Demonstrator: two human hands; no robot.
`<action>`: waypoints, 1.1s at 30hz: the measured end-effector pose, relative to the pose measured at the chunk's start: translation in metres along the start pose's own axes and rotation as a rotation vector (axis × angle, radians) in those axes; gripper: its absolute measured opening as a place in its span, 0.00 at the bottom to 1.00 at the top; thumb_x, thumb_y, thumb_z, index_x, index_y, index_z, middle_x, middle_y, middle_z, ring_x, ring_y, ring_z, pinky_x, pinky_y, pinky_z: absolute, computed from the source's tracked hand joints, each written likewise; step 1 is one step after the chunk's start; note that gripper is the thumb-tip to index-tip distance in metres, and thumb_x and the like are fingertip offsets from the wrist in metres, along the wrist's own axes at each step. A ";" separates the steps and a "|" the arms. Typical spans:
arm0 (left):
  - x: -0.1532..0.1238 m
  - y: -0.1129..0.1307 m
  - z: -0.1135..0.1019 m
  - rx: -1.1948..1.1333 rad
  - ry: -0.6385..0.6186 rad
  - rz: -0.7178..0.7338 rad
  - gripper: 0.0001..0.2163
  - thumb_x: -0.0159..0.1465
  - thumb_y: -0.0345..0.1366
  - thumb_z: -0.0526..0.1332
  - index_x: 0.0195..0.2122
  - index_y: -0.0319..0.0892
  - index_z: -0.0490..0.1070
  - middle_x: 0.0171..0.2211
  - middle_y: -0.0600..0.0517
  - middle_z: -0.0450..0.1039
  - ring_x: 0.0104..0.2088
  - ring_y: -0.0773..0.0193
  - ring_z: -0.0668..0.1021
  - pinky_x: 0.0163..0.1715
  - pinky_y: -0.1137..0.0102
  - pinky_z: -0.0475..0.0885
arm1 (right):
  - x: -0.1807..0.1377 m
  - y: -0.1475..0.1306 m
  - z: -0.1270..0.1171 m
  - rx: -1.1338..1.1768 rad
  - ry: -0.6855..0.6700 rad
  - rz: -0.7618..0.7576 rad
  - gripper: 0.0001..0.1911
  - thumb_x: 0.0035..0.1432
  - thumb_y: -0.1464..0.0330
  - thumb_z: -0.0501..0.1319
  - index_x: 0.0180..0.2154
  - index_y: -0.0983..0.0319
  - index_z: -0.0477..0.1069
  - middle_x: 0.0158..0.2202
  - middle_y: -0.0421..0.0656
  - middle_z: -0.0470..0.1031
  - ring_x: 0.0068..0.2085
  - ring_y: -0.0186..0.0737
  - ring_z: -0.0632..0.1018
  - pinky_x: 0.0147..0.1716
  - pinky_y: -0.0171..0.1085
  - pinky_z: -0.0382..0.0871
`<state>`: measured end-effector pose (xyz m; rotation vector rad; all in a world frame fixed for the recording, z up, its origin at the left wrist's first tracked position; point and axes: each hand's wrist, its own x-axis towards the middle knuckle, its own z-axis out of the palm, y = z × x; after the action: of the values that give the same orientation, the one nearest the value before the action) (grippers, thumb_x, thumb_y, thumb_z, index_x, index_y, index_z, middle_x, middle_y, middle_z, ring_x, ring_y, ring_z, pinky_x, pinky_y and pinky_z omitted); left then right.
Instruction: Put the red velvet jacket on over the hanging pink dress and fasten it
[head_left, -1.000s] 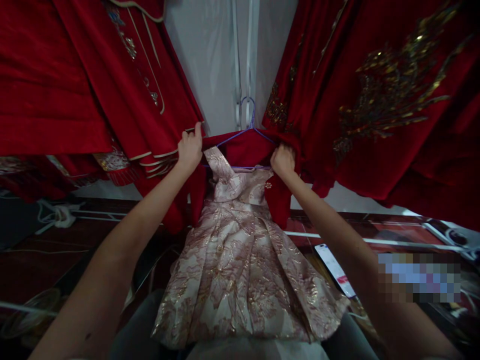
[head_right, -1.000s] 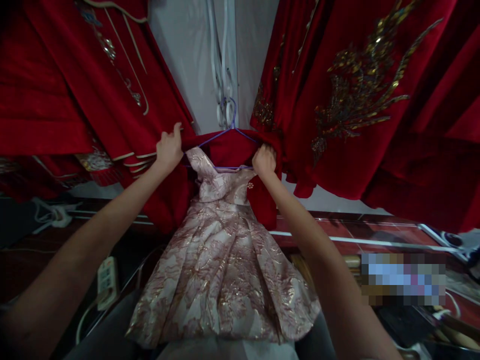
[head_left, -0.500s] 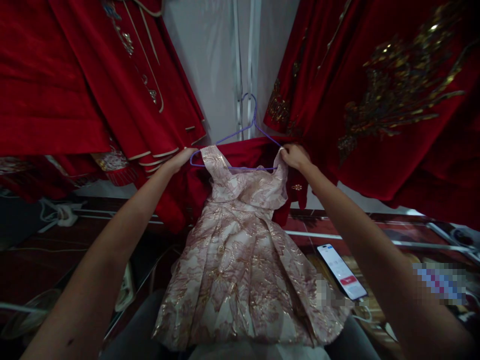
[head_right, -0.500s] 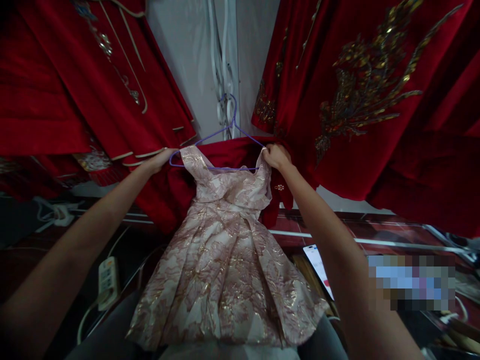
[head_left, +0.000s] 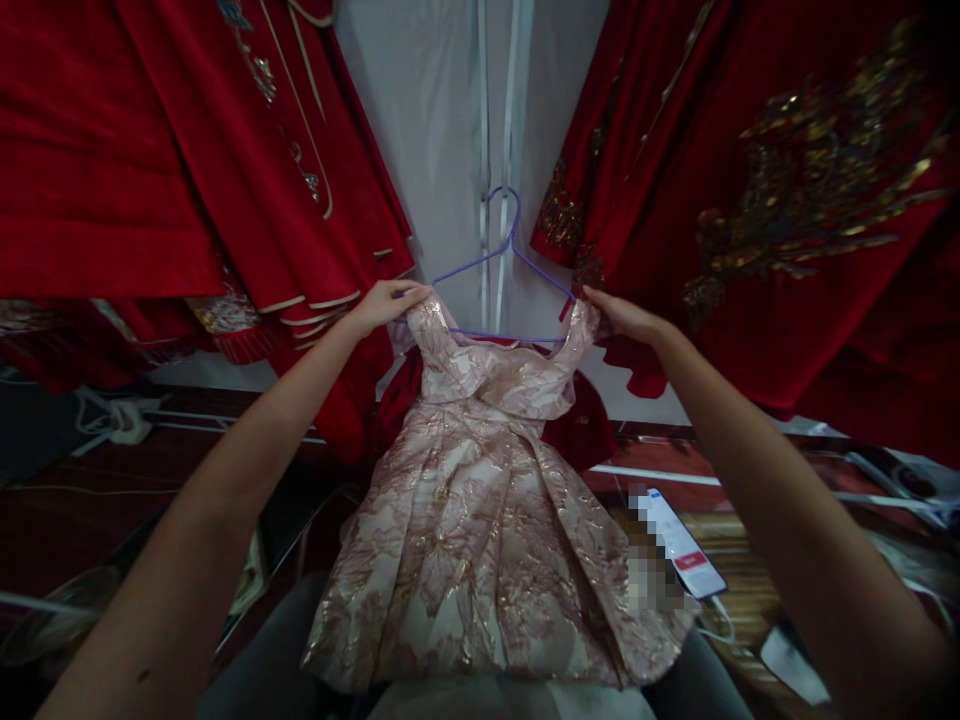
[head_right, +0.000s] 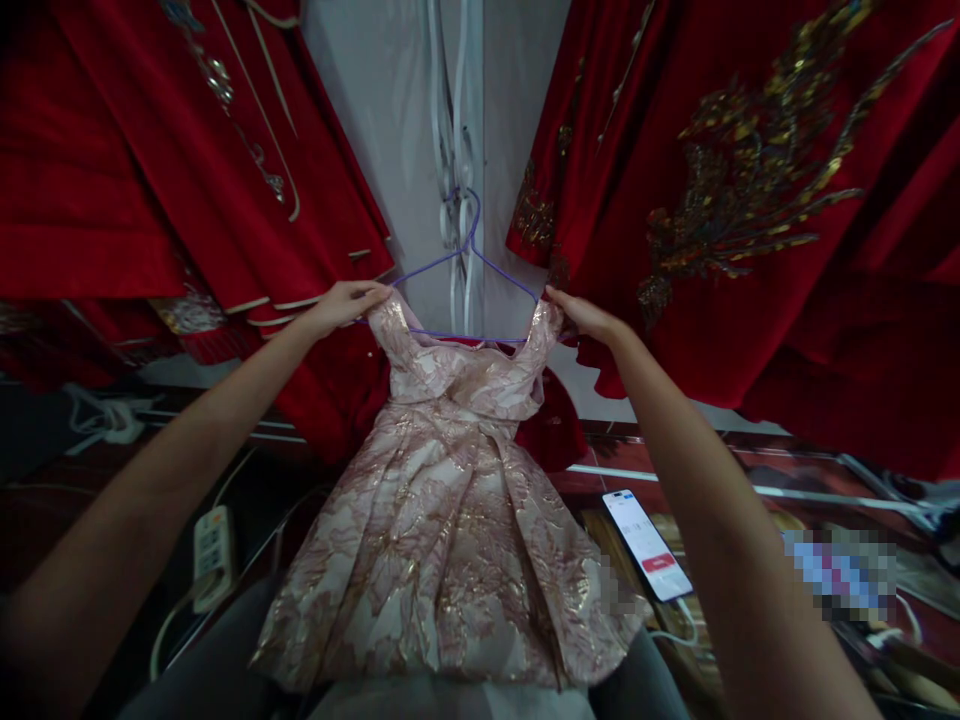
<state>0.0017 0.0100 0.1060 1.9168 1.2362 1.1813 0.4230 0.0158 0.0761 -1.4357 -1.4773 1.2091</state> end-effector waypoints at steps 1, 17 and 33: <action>0.001 0.000 0.002 0.030 -0.001 0.036 0.26 0.47 0.57 0.66 0.37 0.40 0.78 0.33 0.49 0.77 0.31 0.64 0.74 0.32 0.73 0.67 | -0.003 0.003 0.001 0.031 0.016 -0.097 0.23 0.55 0.47 0.56 0.27 0.60 0.69 0.24 0.43 0.72 0.23 0.36 0.71 0.25 0.37 0.70; -0.045 -0.058 0.011 0.183 -0.122 -0.317 0.13 0.47 0.45 0.67 0.20 0.38 0.75 0.16 0.53 0.69 0.22 0.65 0.72 0.25 0.72 0.66 | -0.034 0.097 0.003 0.054 0.341 -0.048 0.13 0.47 0.67 0.68 0.23 0.62 0.64 0.23 0.40 0.72 0.24 0.32 0.73 0.25 0.34 0.70; -0.031 -0.011 0.179 0.740 -0.123 0.561 0.10 0.62 0.39 0.55 0.33 0.42 0.75 0.51 0.47 0.68 0.54 0.56 0.68 0.62 0.51 0.50 | -0.042 0.090 0.035 -0.104 0.462 -0.456 0.19 0.56 0.50 0.50 0.33 0.59 0.62 0.28 0.39 0.66 0.28 0.35 0.67 0.28 0.34 0.63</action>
<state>0.1513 -0.0133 0.0049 2.9807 1.2008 0.8797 0.4205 -0.0363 -0.0156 -1.2417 -1.4410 0.4897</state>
